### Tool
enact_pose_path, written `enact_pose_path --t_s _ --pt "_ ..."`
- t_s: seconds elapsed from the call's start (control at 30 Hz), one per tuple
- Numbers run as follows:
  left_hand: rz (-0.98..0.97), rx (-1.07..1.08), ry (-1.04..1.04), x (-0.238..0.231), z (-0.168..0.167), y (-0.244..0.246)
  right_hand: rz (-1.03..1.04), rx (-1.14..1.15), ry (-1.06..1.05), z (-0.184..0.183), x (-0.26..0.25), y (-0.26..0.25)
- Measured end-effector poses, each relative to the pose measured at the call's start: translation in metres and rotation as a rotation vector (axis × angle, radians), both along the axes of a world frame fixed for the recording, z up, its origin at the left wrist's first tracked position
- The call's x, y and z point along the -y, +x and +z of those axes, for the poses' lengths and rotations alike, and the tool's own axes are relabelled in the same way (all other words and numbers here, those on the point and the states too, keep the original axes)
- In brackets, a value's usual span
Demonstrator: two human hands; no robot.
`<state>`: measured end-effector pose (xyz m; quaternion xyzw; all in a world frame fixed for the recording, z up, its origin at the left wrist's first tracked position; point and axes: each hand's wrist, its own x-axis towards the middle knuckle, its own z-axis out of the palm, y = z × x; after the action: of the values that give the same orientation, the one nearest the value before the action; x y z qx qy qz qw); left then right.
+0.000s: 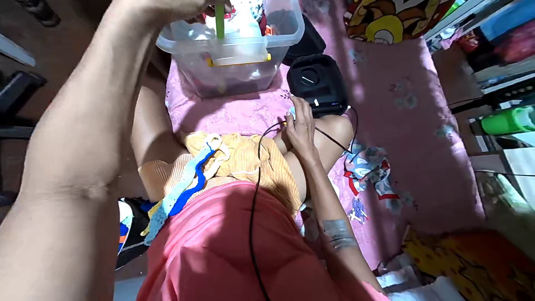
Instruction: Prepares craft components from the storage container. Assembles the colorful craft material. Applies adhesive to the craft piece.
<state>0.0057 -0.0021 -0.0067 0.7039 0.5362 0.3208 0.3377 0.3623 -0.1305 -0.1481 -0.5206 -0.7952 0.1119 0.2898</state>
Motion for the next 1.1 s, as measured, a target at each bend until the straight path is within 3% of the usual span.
enact_pose_path --t_s 0.17,0.3,0.37,0.53,0.7,0.87,1.1 --pt "0.031 0.028 -0.085 0.01 0.0 -0.004 0.068 -0.251 -0.198 0.009 -0.055 -0.04" --pt "0.139 0.035 -0.043 0.065 0.035 0.023 0.105 -0.75 -0.353 0.037 -0.089 -0.098" --pt "0.165 0.034 -0.05 0.071 0.04 0.027 0.092 -0.936 -0.398 0.045 -0.099 -0.112" --pt "0.022 0.108 0.097 0.055 0.02 0.012 0.1 -0.927 -0.578 0.041 -0.109 -0.096" --pt "0.052 0.083 0.131 0.067 0.012 0.01 0.073 -1.033 -0.779 0.052 -0.086 -0.098" --pt "0.086 0.078 0.169 0.083 -0.01 0.005 0.034 -0.993 -0.741 0.046 -0.071 -0.106" --pt "0.277 -0.231 0.352 0.114 -0.057 0.003 -0.021 -1.142 -0.722 0.047 -0.065 -0.112"
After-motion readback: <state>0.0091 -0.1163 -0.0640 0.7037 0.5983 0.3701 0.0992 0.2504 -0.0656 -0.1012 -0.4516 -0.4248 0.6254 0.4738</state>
